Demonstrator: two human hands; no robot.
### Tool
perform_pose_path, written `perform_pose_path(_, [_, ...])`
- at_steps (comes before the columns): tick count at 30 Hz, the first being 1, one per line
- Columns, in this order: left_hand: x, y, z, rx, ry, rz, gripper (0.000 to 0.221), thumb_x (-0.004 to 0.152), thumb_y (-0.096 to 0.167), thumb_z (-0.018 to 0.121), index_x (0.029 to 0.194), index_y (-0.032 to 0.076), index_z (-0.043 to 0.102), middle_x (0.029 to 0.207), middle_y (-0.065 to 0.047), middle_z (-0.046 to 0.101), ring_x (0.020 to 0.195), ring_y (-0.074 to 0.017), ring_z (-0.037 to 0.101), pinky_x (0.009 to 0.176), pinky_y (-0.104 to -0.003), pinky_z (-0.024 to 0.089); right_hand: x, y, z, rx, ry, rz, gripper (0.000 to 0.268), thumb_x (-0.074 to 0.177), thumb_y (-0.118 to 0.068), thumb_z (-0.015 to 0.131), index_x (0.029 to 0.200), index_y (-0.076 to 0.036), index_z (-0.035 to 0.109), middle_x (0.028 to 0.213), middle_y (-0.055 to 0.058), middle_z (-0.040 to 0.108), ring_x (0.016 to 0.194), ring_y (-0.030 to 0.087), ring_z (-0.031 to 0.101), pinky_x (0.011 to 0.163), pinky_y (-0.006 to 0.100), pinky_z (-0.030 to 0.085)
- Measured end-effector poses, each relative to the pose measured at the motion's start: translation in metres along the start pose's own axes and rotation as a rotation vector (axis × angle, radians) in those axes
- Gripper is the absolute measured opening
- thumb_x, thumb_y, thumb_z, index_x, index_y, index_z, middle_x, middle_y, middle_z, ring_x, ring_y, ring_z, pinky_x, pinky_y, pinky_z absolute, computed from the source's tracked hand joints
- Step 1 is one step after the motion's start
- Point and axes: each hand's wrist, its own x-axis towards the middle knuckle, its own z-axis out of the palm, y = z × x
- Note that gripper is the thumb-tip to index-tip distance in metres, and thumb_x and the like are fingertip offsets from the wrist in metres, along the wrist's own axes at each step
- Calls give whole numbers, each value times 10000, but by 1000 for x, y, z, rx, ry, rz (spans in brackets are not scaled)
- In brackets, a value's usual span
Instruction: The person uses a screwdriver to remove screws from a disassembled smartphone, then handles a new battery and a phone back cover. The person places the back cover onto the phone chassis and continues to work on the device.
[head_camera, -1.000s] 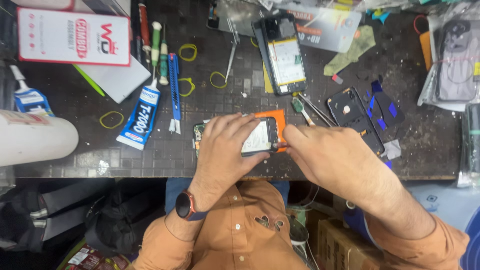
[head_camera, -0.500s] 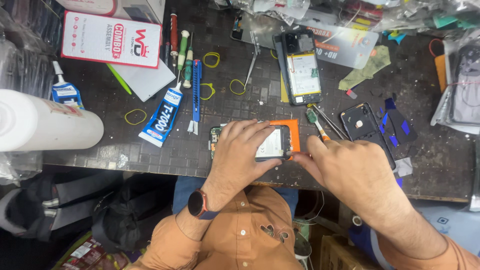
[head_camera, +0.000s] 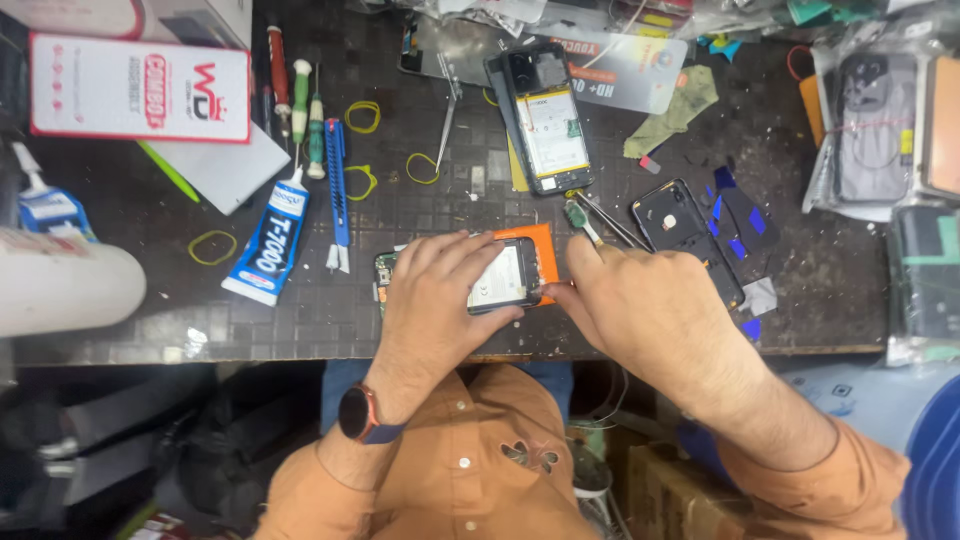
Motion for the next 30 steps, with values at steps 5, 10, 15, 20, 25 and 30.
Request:
perform_pose_path(5, [4, 3, -4, 12, 2, 4, 682, 664, 356, 903, 1234, 45, 695, 1304, -95, 682, 1251, -322, 568, 1073, -479, 401, 0, 4, -5, 127, 25, -69, 253, 907, -226, 679, 952, -43, 510, 590, 99, 653, 551, 294, 679, 432, 413, 498])
perform_pose_path(10, [3, 0, -2, -5, 6, -8, 678, 673, 358, 898, 1242, 53, 692, 1313, -89, 682, 1263, -316, 562, 1093, -468, 400, 4, -3, -2, -26, -141, 106, 306, 984, -383, 641, 983, -104, 515, 644, 93, 666, 544, 305, 691, 459, 424, 531])
perform_pose_path(15, [4, -1, -3, 3, -7, -8, 693, 674, 363, 897, 1251, 43, 685, 1316, -92, 673, 1257, -323, 557, 1084, -474, 400, -1, -5, 1, 67, 44, 98, 297, 921, -336, 667, 918, -78, 520, 620, 101, 664, 555, 307, 687, 448, 422, 520])
perform_pose_path(20, [4, -2, -4, -3, -12, -10, 687, 682, 356, 893, 1258, 46, 685, 1313, -88, 674, 1256, -318, 559, 1088, -473, 406, -3, -5, 2, 112, 19, 10, 233, 908, -276, 656, 914, -86, 521, 618, 78, 657, 539, 297, 686, 437, 418, 517])
perform_pose_path(25, [2, -4, -2, -2, -9, -16, 687, 685, 348, 892, 1268, 48, 684, 1319, -98, 667, 1258, -318, 555, 1096, -465, 407, 0, -10, 3, -57, -28, 121, 275, 961, -358, 649, 900, -122, 523, 624, 87, 653, 516, 312, 681, 432, 429, 520])
perform_pose_path(30, [3, -2, -3, 7, -27, -9, 690, 680, 348, 895, 1258, 39, 680, 1316, -102, 667, 1259, -323, 549, 1094, -475, 392, 3, -1, 0, 64, -8, 56, 262, 933, -307, 653, 932, -74, 535, 551, 82, 644, 493, 308, 666, 403, 419, 498])
